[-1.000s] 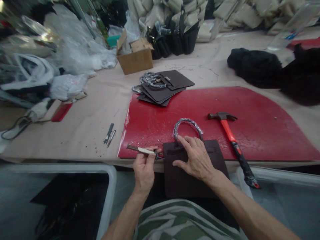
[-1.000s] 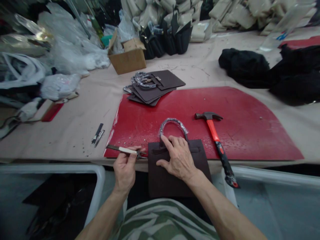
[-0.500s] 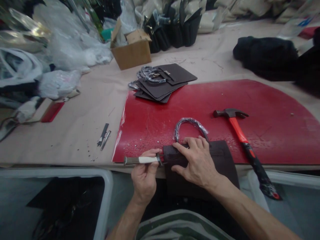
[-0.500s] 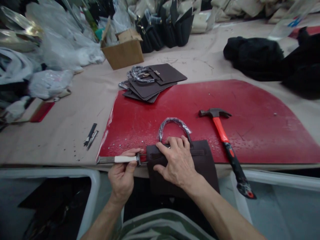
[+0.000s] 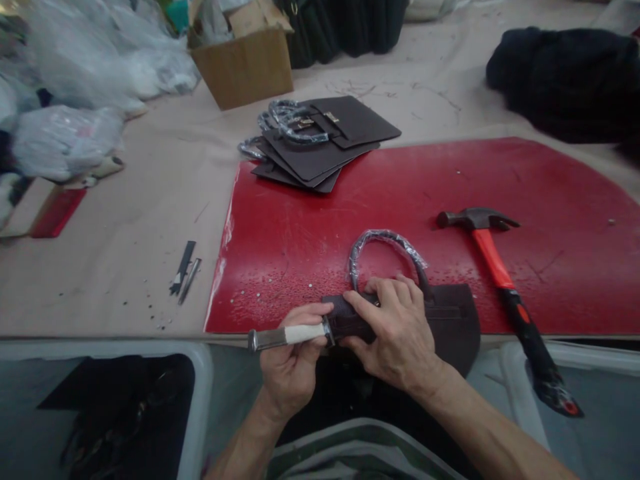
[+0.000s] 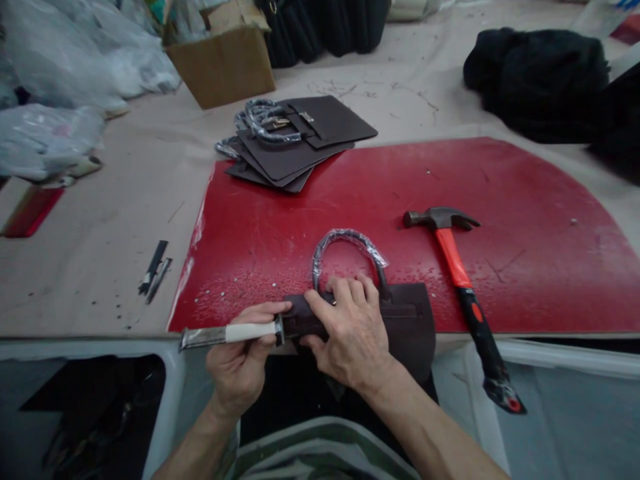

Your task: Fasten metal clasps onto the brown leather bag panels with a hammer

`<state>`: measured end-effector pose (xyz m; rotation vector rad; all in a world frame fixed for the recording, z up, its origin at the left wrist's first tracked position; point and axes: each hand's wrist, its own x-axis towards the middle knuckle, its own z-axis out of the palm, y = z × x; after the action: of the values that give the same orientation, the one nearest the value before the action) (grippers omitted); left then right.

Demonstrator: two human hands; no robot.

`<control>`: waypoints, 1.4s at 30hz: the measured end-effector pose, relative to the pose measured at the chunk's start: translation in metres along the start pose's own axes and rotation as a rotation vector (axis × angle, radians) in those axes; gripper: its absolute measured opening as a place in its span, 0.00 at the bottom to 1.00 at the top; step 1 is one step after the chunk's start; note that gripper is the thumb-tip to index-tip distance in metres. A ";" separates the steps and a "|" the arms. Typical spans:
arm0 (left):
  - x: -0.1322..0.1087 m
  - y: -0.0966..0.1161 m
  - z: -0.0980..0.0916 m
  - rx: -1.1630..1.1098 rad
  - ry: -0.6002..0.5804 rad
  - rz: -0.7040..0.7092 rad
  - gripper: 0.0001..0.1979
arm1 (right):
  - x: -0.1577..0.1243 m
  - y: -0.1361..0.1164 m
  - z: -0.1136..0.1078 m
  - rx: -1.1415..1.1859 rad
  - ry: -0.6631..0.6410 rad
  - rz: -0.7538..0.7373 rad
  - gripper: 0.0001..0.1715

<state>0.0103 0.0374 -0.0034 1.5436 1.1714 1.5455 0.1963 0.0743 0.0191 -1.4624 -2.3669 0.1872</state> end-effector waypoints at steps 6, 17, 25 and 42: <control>-0.001 -0.007 -0.003 -0.008 -0.038 0.055 0.12 | 0.003 0.000 -0.001 0.011 -0.005 0.001 0.35; -0.002 -0.015 -0.006 0.099 -0.180 0.249 0.16 | 0.003 -0.002 -0.005 0.044 -0.014 0.019 0.36; -0.002 -0.015 -0.003 0.158 -0.155 0.286 0.16 | 0.003 -0.003 -0.007 0.039 -0.022 0.024 0.36; -0.001 -0.014 0.007 0.293 -0.137 0.408 0.11 | 0.003 -0.002 -0.007 0.052 -0.010 0.014 0.37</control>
<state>0.0157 0.0428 -0.0172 2.1552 1.0873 1.5323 0.1960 0.0759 0.0270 -1.4574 -2.3420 0.2584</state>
